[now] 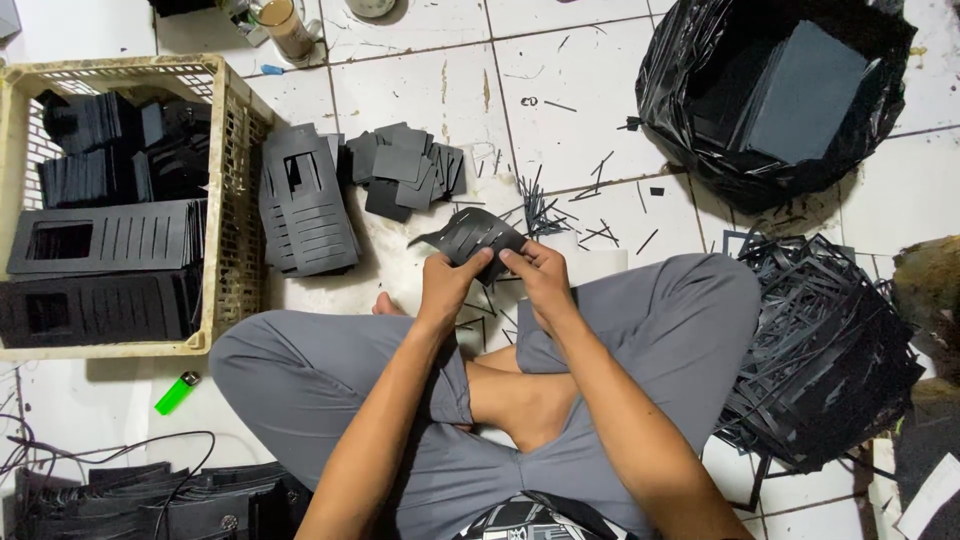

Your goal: Stacking and organizing black leather or synthetic material pieces on the floor

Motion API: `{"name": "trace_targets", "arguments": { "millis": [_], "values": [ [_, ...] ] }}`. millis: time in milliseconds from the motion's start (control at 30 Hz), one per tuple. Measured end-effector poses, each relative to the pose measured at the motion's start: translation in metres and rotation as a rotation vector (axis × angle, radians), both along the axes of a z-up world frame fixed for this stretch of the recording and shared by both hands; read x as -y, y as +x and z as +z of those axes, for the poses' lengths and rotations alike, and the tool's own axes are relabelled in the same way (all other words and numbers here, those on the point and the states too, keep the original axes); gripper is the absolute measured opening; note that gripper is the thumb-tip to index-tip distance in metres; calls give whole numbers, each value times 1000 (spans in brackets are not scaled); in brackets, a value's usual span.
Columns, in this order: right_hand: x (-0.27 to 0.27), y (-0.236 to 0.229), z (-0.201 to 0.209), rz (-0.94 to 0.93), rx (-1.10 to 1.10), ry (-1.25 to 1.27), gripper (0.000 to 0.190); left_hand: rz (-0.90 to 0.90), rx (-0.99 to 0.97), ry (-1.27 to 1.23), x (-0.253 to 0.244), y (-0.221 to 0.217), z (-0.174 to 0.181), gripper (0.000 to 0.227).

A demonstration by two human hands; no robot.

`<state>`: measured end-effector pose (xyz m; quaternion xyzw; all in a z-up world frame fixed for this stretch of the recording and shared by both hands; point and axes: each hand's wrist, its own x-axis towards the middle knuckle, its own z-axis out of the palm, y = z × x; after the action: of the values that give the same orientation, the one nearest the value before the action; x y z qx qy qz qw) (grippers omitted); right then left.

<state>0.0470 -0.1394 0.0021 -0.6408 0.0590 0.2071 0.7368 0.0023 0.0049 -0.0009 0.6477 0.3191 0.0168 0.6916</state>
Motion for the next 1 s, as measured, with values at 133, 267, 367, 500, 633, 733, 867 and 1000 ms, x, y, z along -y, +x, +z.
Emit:
{"name": "trace_targets", "arguments": {
  "millis": [133, 267, 367, 500, 633, 733, 867, 1000],
  "values": [
    [3, 0, -15, 16, 4, -19, 11, -7, 8, 21, 4, 1, 10, 22],
    [7, 1, -34, 30, 48, -123, 7, -50, 30, -3, 5, -3, 4, 19],
    [10, 5, -47, 67, 159, -318, 6, -81, 62, -27, 6, -6, -13, 19],
    [2, 6, -54, 66, 161, -313, 9, -58, 59, -76, 0, -4, -17, 35],
    [-1, 2, -34, -18, 6, -131, 13, -73, 24, -62, -4, -3, -27, 45],
    [6, 2, -35, -83, -105, 98, 18, 42, 60, -310, -5, 0, -57, 38],
    [9, 1, -22, -61, -281, 392, 26, 49, 63, -309, -5, 0, -60, 33],
    [10, 1, -15, -41, -328, 507, 36, 105, 66, -413, -2, 1, -28, 34]
  ]
}}
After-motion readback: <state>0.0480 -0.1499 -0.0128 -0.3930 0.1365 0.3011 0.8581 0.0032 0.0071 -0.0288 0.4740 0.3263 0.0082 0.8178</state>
